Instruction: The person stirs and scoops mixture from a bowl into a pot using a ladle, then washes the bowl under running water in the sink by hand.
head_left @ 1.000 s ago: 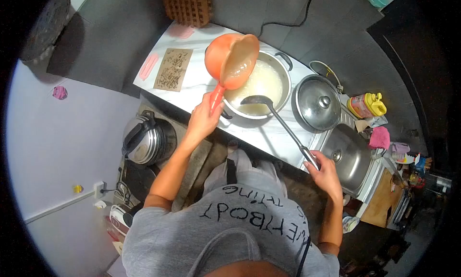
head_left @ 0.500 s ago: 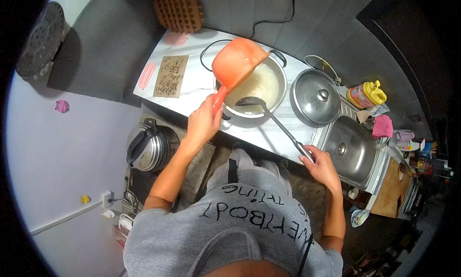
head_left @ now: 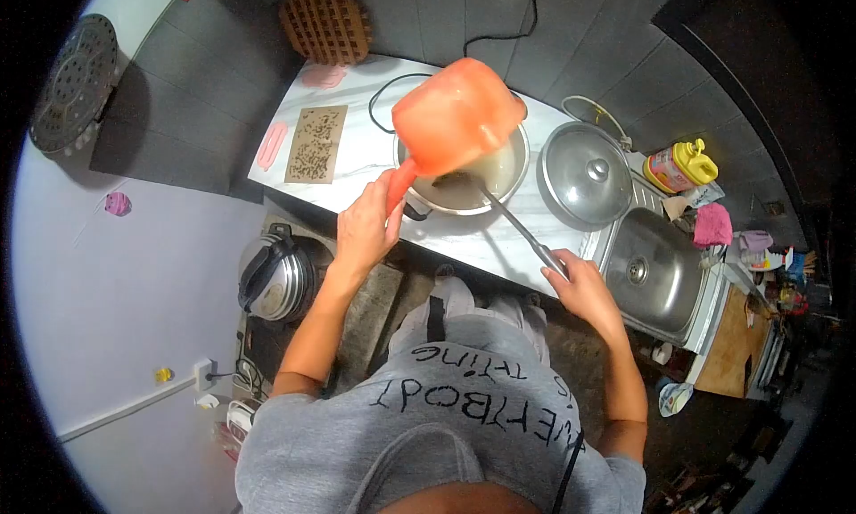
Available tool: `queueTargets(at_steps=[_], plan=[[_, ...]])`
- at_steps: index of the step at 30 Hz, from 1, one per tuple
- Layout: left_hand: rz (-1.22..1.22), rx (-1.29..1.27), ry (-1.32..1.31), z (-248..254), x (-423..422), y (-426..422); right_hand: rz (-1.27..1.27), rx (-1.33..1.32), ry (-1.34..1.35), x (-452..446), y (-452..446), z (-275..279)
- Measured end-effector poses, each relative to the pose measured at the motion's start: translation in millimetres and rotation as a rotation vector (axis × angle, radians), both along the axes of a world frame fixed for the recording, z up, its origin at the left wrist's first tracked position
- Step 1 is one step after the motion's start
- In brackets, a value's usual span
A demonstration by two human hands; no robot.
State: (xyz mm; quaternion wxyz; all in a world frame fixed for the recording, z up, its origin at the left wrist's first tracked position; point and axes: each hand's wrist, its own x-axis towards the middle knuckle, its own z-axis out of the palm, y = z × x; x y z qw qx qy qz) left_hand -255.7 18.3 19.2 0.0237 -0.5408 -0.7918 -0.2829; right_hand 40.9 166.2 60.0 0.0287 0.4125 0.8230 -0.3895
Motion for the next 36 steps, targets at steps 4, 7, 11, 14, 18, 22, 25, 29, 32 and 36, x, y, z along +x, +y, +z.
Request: queueTargets(at_steps=[4,7,11,14,18,22,25,29,32,36], plan=[[0.036,0.063,-0.187,-13.0,3.0,-0.2,0.008,0.085,0.046,-13.0,8.7,-17.2],[0.083,0.093,-0.337,-18.0,5.4,-2.7,0.023,0.149,0.057,-26.0,18.6,-30.0],[0.229,0.049,-1.171,-12.6,11.2,-8.1,0.011,0.181,0.08,-41.8,34.2,-47.7],[0.211,0.176,-1.462,-11.7,11.3,-14.3,0.052,0.339,0.225,-49.3,43.6,-60.2],[0.223,0.22,-1.608,-7.4,9.8,-21.6,0.098,0.338,0.07,-48.6,52.9,-52.6],[0.22,0.254,-1.642,-8.0,10.6,-24.0,0.052,0.053,-0.146,-51.6,48.9,-19.4],[0.221,0.274,-1.65,-7.5,10.7,-23.4,-0.11,-0.416,-0.2,-52.7,44.7,-8.0],[0.224,0.278,-1.647,-5.6,9.9,-22.1,-0.409,-1.119,0.092,-53.7,50.8,-4.8],[0.224,0.246,-1.596,-8.8,8.0,-23.8,-0.584,-1.502,0.213,-51.9,52.8,-10.6],[0.222,0.254,-1.581,-9.5,8.0,-28.6,-0.458,-1.252,0.272,-46.8,37.3,13.3]])
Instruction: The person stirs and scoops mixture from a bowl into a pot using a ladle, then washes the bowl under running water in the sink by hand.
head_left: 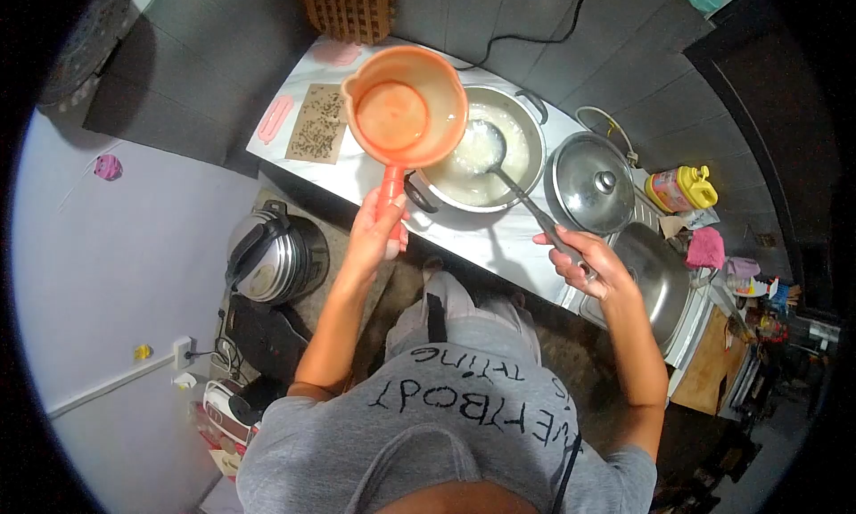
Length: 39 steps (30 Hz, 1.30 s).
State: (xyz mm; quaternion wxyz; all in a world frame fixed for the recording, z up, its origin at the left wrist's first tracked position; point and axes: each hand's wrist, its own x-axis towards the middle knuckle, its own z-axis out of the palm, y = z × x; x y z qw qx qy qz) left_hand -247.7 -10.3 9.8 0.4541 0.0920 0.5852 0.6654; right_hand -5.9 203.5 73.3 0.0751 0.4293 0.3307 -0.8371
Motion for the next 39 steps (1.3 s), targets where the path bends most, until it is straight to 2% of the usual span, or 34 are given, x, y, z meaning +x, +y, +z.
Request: queueTargets(at_steps=[1,3,5,7,11,13,16,17,19,20,21,24,25,27,31,33,34,35,36,38,39], plan=[[0.016,0.001,-0.005,0.4,0.3,-1.0,-0.002,-0.001,-0.002,1.4,-3.7,5.7],[0.041,0.008,-0.023,3.1,0.8,-1.9,0.04,0.213,-0.017,3.1,-9.5,16.5],[0.058,0.018,-0.041,4.8,1.2,-1.0,0.08,0.235,-0.025,5.5,-13.5,21.1],[0.078,0.058,-0.069,5.6,1.5,-0.2,0.127,0.472,-0.068,8.7,-24.8,13.7],[0.058,0.073,-0.052,12.7,7.9,5.6,0.158,0.776,-0.272,8.2,-47.6,-21.8],[0.029,0.072,-0.057,20.3,14.9,11.2,0.177,1.106,-0.208,13.5,-57.0,-57.1],[-0.026,0.085,-0.07,25.5,29.7,20.5,0.197,1.315,-0.194,11.0,-68.2,-75.9],[-0.048,0.079,-0.072,28.0,37.0,25.7,0.154,1.46,-0.139,13.8,-70.4,-87.3],[-0.104,0.057,-0.056,28.2,51.0,35.7,0.167,1.49,-0.145,17.8,-71.8,-108.4],[-0.144,0.049,-0.042,32.2,61.1,42.3,0.256,1.434,-0.21,17.2,-71.7,-101.9],[-0.172,0.027,-0.018,33.6,70.4,47.7,0.171,1.58,-0.145,20.4,-74.0,-112.6],[-0.29,0.008,-0.019,34.5,104.0,63.8,0.201,1.576,-0.132,28.6,-68.7,-123.7],[-0.313,-0.016,0.009,35.5,119.3,67.9,0.234,1.451,-0.143,33.4,-66.9,-117.0],[-0.362,-0.048,0.048,34.9,152.0,74.4,0.256,1.545,-0.036,54.3,-57.2,-115.8],[-0.442,-0.087,0.059,25.5,229.0,95.4,0.108,1.625,0.136,149.4,-22.9,-115.0],[-0.456,-0.147,0.08,25.1,279.6,113.1,0.077,1.603,0.105,222.3,2.7,-120.2],[-0.484,-0.179,0.072,21.9,302.4,124.7,0.161,1.495,-0.012,261.0,18.6,-130.3],[-0.514,-0.229,0.066,19.3,322.9,131.8,0.159,1.248,-0.252,301.6,32.1,-134.5],[-0.541,-0.251,0.072,9.0,344.3,140.1,-0.052,1.106,-0.326,336.5,44.0,-146.3],[-0.592,-0.311,0.01,-15.4,382.2,159.4,-0.144,1.1,-0.539,403.9,87.8,-194.4],[-0.612,-0.366,-0.024,-21.3,404.5,167.2,-0.317,1.209,-0.562,437.1,110.1,-241.1]])
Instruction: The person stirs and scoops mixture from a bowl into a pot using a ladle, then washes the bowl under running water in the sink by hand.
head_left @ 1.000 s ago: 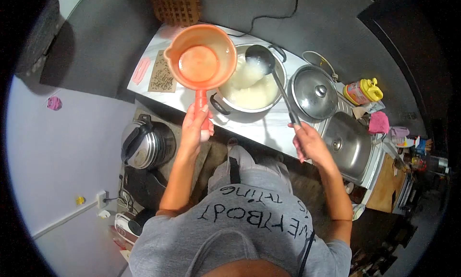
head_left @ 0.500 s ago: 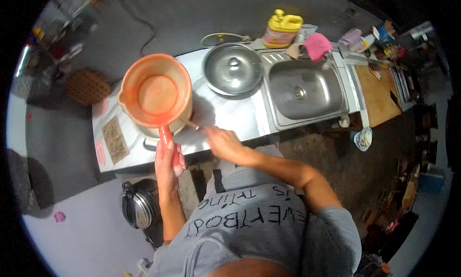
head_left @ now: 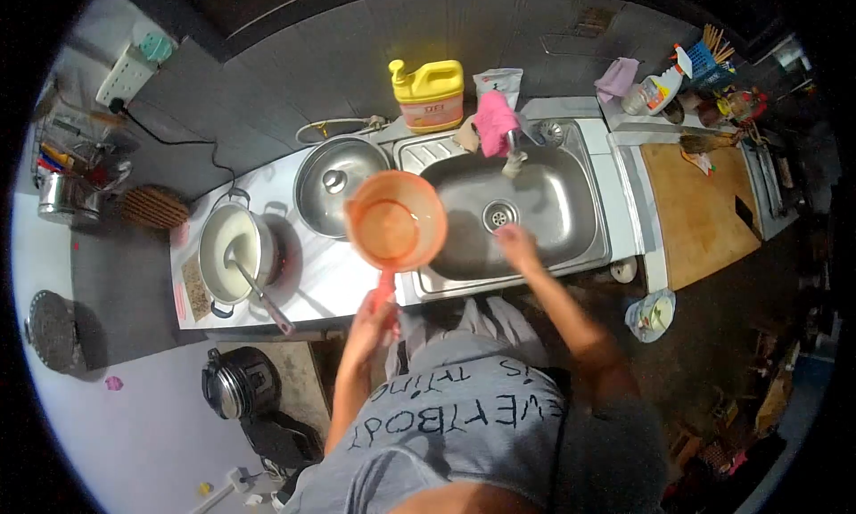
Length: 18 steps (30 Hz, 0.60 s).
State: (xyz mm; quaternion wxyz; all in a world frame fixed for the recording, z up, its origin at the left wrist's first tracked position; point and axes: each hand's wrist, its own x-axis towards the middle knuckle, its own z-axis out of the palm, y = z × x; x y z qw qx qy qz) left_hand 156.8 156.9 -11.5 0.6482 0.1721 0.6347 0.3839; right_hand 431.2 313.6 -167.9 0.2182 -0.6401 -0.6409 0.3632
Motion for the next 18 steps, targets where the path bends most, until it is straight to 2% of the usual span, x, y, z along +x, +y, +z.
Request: queueTargets(at_steps=[1,2,3,5,6,7,9,10,12,13,14,16,18], plan=[[-0.01,-0.026,-0.029,-1.0,21.2,9.9,-0.199,-0.273,0.415,35.9,37.0,-52.6],[-0.016,-0.057,-0.062,-1.9,41.6,18.7,-0.408,-0.262,0.504,53.7,57.3,-56.5],[-0.007,-0.064,-0.102,-5.3,59.1,25.5,-0.435,-0.365,0.539,76.2,92.9,-62.3],[-0.04,-0.048,-0.158,-15.2,86.0,38.6,-0.548,-0.451,0.801,89.8,160.9,-65.1],[-0.064,-0.055,-0.171,-20.2,97.2,43.4,-0.645,-0.44,1.027,90.0,179.2,-56.5],[-0.038,-0.073,-0.197,-23.5,108.8,48.2,-0.628,-0.457,1.022,89.0,193.8,-44.3],[-0.016,-0.095,-0.213,-32.3,127.4,57.4,-0.547,-0.555,1.345,83.0,218.8,-9.5],[-0.017,-0.12,-0.236,-36.8,133.5,61.6,-0.532,-0.569,1.342,81.2,224.0,3.2],[-0.016,-0.103,-0.253,-43.9,142.3,67.0,-0.433,-0.597,1.121,80.4,224.2,23.1],[-0.019,-0.105,-0.258,-45.7,146.6,70.9,-0.475,-0.483,0.924,75.5,217.2,35.2],[-0.022,-0.107,-0.264,-46.8,150.3,75.8,-0.466,-0.495,0.918,72.7,220.4,27.4],[-0.007,-0.116,-0.266,-53.7,156.1,80.3,-0.19,0.099,0.438,66.2,215.5,18.7],[-0.006,-0.142,-0.27,-62.1,160.3,83.5,-0.189,0.158,0.411,56.8,207.2,19.6]])
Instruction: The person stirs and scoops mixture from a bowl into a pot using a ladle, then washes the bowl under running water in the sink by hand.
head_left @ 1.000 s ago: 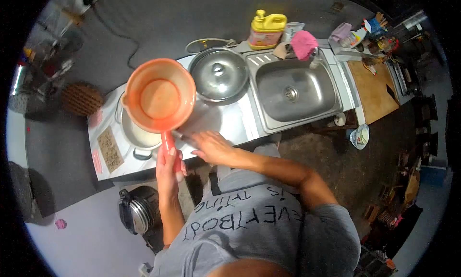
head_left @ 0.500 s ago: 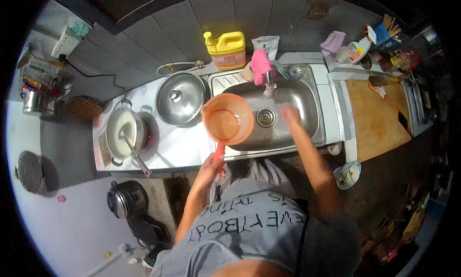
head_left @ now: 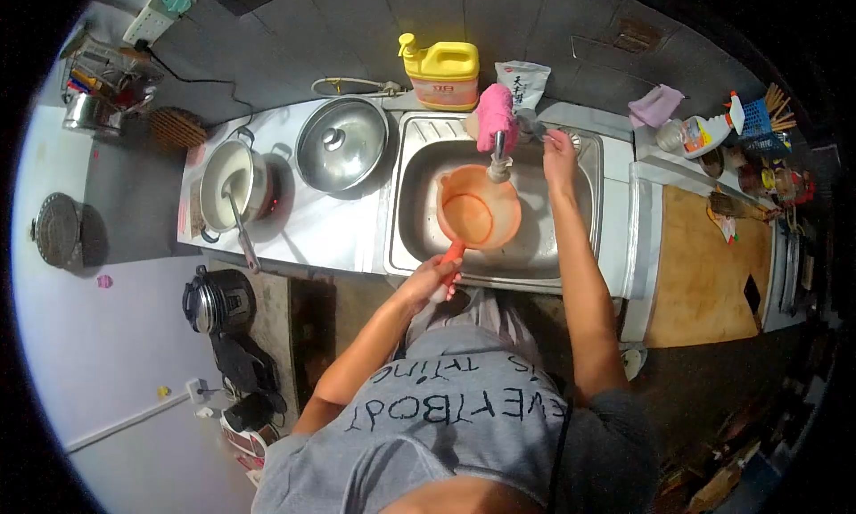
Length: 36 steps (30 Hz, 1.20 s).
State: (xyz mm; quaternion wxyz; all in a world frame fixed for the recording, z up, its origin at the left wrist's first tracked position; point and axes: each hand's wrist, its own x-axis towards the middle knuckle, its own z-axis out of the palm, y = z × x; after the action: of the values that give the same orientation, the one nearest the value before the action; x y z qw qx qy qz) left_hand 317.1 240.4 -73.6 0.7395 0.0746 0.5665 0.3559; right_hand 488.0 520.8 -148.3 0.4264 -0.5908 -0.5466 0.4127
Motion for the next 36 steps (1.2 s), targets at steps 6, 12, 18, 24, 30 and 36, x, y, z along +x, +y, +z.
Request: queueTargets(at_steps=[6,12,18,24,30,36], plan=[[0.023,-0.007,0.014,-10.4,6.0,-1.0,0.309,0.044,0.087,-26.3,23.1,17.1],[0.046,0.003,-0.036,-10.4,2.9,-7.0,0.875,-0.002,-0.091,-55.3,131.8,-55.8],[0.081,-0.002,-0.039,-8.5,4.8,-9.4,0.857,-0.291,0.056,-70.2,136.5,-60.6],[0.071,-0.002,-0.069,-15.1,2.3,-4.3,0.765,-0.776,0.589,-33.0,58.1,54.2],[0.034,0.003,-0.1,-20.4,-0.3,3.5,0.738,-0.602,0.268,-8.4,28.8,113.5],[0.002,0.022,-0.084,-19.3,-0.3,7.6,0.627,-0.264,0.589,11.5,-25.8,212.8]])
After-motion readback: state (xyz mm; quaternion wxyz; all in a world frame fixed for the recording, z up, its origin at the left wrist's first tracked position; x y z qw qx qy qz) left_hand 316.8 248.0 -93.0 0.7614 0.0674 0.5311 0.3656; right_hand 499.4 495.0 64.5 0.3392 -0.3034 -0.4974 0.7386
